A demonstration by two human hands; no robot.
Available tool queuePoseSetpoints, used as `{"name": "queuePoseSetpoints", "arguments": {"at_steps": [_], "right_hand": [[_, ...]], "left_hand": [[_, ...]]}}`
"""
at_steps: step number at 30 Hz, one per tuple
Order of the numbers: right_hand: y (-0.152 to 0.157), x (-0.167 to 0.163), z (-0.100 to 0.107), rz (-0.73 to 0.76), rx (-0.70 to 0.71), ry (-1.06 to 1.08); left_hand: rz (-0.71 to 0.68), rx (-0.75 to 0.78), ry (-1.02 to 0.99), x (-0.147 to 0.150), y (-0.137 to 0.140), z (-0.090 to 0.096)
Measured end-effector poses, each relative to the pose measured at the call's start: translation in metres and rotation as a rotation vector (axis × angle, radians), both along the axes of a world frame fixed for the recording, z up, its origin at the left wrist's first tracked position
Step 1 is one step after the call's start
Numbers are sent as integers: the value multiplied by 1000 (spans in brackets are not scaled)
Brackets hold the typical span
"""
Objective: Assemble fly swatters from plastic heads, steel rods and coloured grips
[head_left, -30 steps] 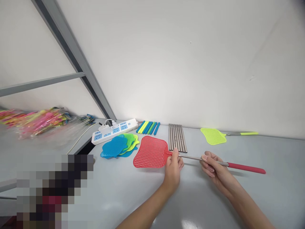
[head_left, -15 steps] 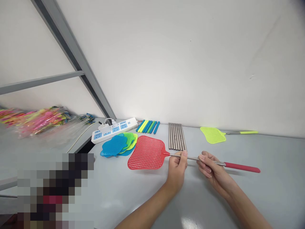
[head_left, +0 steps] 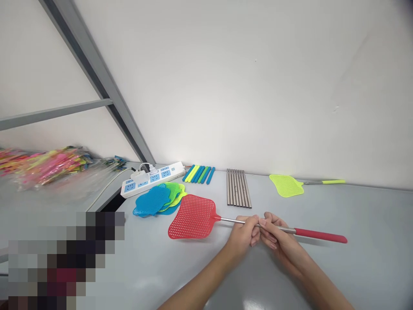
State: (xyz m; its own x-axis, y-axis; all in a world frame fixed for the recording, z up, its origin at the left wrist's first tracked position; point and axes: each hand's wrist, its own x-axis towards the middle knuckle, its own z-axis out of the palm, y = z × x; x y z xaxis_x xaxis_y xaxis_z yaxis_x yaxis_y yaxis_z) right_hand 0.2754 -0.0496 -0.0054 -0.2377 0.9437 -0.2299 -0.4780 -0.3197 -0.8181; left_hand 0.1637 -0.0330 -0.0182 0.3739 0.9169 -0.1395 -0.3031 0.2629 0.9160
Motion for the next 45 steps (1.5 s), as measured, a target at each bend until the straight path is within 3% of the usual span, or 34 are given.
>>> {"name": "queuePoseSetpoints", "arguments": {"at_steps": [6, 11, 15, 33, 40, 45], "right_hand": [[2, 1, 4, -2, -33, 52], [8, 7, 5, -51, -16, 71], [12, 13, 4, -107, 3, 34], [17, 21, 5, -95, 25, 8], [19, 29, 2, 9, -34, -69], [19, 31, 1, 0, 7, -38]], "left_hand": [[-95, -37, -19, -2, 3, 7], [-4, -128, -28, -7, 7, 21], [28, -118, -4, -13, 11, 28], [29, -104, 13, -18, 16, 20], [78, -85, 32, -18, 19, 12], [64, -35, 32, -18, 19, 13]]}}
